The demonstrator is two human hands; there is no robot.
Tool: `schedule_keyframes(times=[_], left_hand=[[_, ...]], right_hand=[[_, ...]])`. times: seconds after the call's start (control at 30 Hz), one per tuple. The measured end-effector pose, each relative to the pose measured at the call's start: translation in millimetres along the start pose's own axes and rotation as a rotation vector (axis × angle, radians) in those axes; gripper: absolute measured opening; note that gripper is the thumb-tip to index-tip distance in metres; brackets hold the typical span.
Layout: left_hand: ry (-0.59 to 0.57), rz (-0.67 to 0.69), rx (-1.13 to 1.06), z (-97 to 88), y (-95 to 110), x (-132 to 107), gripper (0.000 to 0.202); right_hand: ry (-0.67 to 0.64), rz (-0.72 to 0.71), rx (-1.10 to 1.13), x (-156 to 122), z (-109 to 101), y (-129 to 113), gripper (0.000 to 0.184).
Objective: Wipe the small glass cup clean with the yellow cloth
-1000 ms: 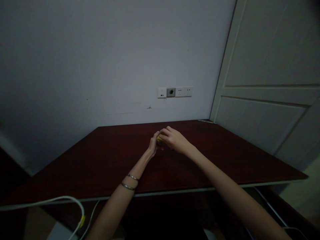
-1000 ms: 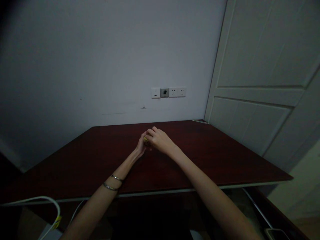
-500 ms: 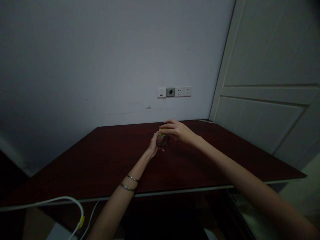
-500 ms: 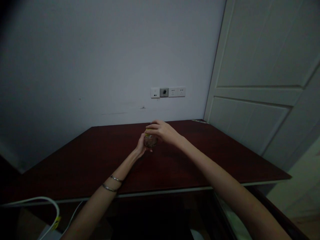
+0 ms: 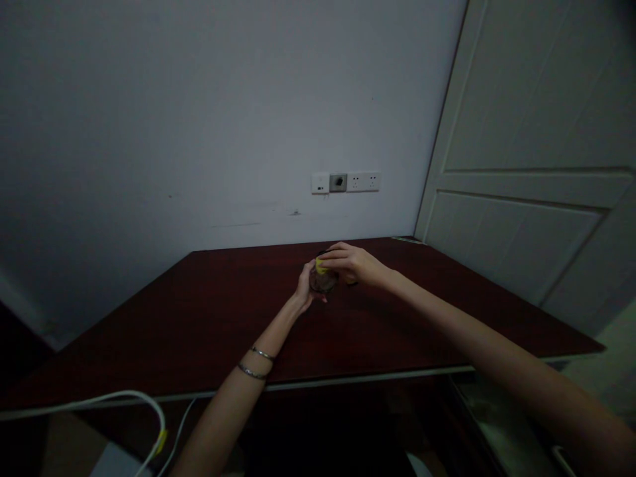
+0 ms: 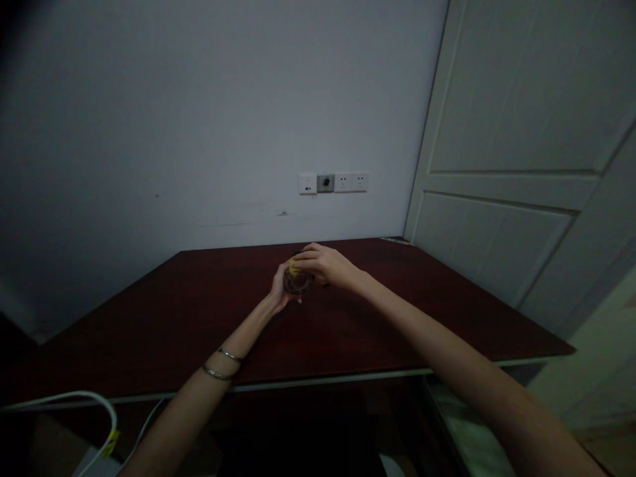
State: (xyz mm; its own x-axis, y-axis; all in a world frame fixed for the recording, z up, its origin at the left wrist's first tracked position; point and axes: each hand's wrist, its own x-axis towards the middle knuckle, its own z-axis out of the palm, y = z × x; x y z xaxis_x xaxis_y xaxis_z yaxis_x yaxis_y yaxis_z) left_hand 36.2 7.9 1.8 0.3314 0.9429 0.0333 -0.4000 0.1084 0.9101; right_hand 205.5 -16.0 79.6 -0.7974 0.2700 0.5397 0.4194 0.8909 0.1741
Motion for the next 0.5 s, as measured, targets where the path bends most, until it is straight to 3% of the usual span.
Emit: schedule_keyframes(times=[0.23, 0.5], left_hand=[[-0.027, -0.043, -0.152, -3.2, 7.5, -2.2, 0.053], [-0.005, -0.122, -0.190, -6.3, 9.8, -0.4, 0.067]], right_hand=[[0.115, 0.121, 0.164, -8.6, 8.7, 13.9, 0.030], [0.253, 0.183, 0.176, -16.2, 23.5, 4.9, 0.032]])
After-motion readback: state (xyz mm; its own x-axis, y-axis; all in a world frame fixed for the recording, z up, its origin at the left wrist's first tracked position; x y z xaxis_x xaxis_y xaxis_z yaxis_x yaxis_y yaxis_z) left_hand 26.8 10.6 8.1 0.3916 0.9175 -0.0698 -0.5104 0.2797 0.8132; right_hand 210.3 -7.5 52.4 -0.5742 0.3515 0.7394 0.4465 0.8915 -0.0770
